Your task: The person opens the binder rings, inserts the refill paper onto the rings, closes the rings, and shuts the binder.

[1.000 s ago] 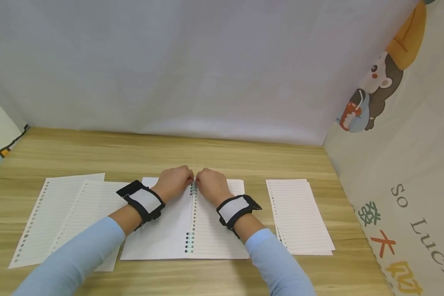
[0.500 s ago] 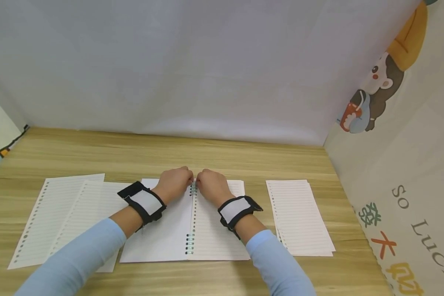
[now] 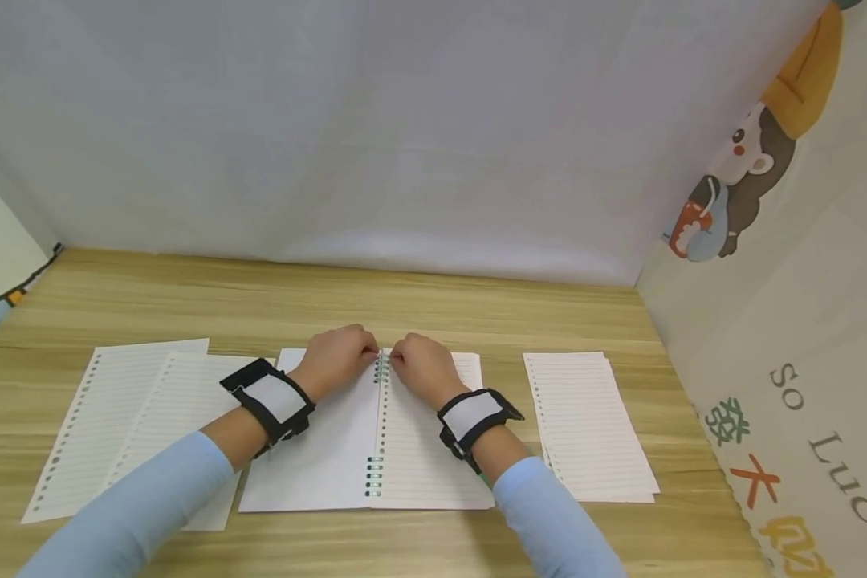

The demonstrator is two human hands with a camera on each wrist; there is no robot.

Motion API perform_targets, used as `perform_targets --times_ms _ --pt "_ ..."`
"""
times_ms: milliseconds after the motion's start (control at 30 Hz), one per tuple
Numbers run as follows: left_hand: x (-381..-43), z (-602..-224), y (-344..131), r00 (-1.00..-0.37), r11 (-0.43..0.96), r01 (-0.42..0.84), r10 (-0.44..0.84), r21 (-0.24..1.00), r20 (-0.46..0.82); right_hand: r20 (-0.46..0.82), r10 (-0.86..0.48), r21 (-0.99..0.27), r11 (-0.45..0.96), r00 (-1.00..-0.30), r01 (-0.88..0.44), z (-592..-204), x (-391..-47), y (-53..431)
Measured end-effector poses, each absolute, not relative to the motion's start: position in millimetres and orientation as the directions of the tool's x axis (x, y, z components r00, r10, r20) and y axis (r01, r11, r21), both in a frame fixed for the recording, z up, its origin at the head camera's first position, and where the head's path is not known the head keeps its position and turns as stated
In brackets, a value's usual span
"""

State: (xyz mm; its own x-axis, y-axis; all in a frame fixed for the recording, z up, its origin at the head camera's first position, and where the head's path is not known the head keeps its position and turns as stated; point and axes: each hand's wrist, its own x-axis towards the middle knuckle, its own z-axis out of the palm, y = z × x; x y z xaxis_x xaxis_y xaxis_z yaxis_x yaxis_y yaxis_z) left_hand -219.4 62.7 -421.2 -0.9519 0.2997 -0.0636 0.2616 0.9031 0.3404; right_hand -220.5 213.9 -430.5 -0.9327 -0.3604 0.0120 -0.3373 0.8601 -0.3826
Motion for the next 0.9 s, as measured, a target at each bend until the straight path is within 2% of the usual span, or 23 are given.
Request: perform_targets --times_ms 133,500,900 --pt "-218.8 -421.1 65.2 -0.945 0.879 0.274 0.322 0.39 -0.061 0.016 -0.371 -0.386 0.854 -0.928 -0.348 -428.9 -218.7 214.3" --pt "-219.8 -424.8 67.0 -0.938 0.876 0.305 0.344 0.374 -0.04 0.025 -0.429 -0.341 0.845 -0.903 -0.411 -431.0 -220.4 210.3" --pt "-219.6 -426.2 65.4 -0.94 0.877 0.294 0.337 0.379 -0.051 0.0 -0.417 -0.341 0.854 -0.909 -0.392 -429.2 -220.3 209.6"
